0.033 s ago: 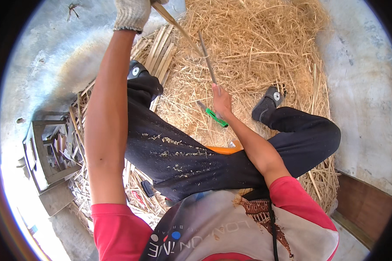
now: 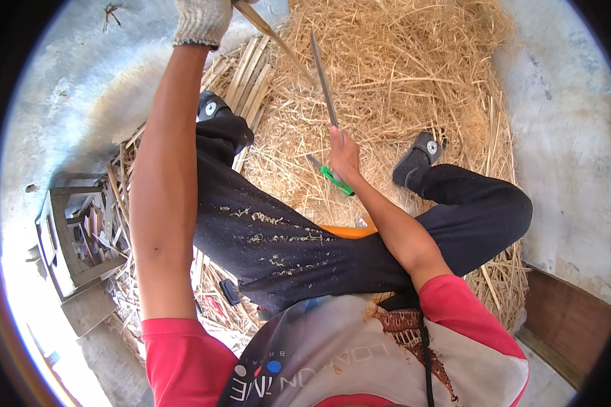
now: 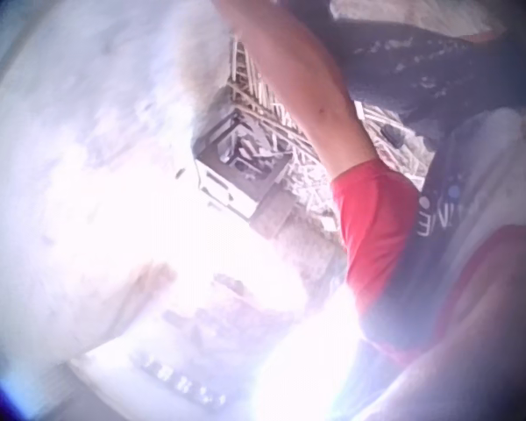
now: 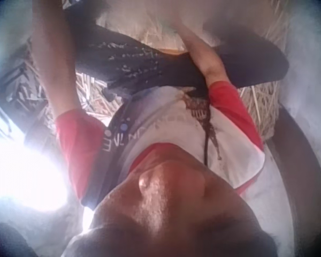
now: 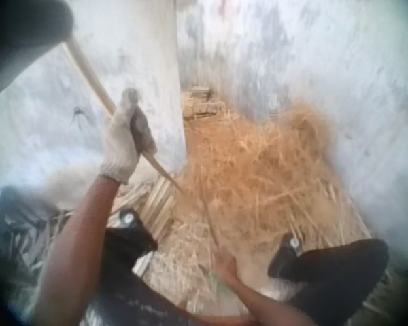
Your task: The person sits cross-legged on a straw-covered floor and uses a green-handled knife to shave a long bamboo stick. They hold the stick with a gloved left hand and repeatedly scrape the surface with the knife in their right hand, producing wood shavings.
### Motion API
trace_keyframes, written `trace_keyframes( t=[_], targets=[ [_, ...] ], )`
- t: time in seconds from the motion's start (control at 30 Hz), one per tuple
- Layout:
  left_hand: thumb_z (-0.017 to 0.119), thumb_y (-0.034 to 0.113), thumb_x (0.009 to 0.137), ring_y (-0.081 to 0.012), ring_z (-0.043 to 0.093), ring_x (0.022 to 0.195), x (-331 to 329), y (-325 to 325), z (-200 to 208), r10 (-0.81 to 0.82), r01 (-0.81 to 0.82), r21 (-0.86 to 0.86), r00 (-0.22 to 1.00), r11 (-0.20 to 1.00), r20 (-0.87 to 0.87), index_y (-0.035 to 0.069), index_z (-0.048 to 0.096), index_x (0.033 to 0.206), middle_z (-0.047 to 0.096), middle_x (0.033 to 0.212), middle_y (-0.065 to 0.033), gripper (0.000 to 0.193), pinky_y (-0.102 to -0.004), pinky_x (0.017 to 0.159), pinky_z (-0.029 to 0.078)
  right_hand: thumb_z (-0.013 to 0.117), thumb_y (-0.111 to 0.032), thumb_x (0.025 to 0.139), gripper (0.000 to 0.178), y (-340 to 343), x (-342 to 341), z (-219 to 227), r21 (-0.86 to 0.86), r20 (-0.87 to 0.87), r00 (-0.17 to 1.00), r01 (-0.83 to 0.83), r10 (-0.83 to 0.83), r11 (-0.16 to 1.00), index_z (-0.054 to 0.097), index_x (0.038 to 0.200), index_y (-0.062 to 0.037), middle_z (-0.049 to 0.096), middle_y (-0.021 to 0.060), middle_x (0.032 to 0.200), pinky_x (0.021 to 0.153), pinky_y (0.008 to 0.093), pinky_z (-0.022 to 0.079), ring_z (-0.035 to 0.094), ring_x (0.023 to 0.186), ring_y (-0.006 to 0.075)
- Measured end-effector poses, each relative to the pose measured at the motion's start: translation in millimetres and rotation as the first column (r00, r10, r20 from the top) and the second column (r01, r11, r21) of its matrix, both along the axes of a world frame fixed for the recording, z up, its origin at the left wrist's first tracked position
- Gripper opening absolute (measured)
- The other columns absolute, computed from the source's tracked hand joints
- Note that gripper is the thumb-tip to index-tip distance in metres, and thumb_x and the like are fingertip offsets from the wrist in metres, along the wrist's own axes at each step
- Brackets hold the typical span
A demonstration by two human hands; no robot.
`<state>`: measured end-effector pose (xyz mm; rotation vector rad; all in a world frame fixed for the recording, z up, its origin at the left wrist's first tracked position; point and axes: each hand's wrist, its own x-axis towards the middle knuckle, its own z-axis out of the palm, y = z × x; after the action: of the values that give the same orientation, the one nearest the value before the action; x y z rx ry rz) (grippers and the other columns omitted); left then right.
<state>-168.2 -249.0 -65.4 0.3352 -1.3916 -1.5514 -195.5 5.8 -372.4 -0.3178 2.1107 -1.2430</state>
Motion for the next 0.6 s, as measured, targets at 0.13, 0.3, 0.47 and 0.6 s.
trace_keyframes(
  t=[0.13,0.3,0.47,0.6],
  targets=[
    [0.062,0.058,0.094,-0.0166,0.044,0.038,3,3,4,-0.033,0.032,0.054,0.999,0.998,0.021,0.016,0.046,0.066,0.040,0.051,0.0008,0.053,-0.0330,0.038,0.041,0.048,-0.046,0.103,0.053,-1,4,-18,0.082,-0.209,0.973,-0.082,0.098,0.993,0.061,0.093,0.0046,0.066,0.0268,0.084,0.075,0.0518,0.048,0.065,0.078,0.0427],
    [0.061,0.059,0.095,-0.0174,0.045,0.038,0,5,8,-0.039,0.038,0.023,0.997,0.999,0.059,0.017,0.046,0.062,0.042,0.049,-0.0007,0.056,-0.0328,0.039,0.041,0.046,-0.050,0.103,0.056,10,-5,-15,0.214,0.008,0.999,-0.036,0.035,0.976,0.064,0.097,0.0025,0.063,0.0209,0.073,0.062,0.0463,0.051,0.063,0.061,0.0366],
    [0.062,0.059,0.094,-0.0178,0.044,0.038,5,3,7,-0.045,0.045,0.009,0.998,0.999,0.038,0.017,0.044,0.059,0.041,0.048,-0.0005,0.058,-0.0331,0.039,0.041,0.046,-0.048,0.103,0.053,10,15,-20,0.153,-0.370,0.927,-0.006,0.063,0.988,0.067,0.110,-0.0004,0.069,0.0253,0.090,0.081,0.0490,0.050,0.065,0.083,0.0438],
    [0.061,0.060,0.094,-0.0179,0.043,0.037,4,-3,6,-0.091,0.092,-0.030,0.995,0.995,0.042,0.017,0.044,0.060,0.041,0.048,-0.0008,0.058,-0.0331,0.039,0.040,0.046,-0.049,0.103,0.053,9,6,-19,0.191,-0.265,0.956,-0.076,0.125,0.979,0.067,0.104,-0.0006,0.070,0.0259,0.089,0.082,0.0495,0.051,0.068,0.085,0.0435]
  ],
)
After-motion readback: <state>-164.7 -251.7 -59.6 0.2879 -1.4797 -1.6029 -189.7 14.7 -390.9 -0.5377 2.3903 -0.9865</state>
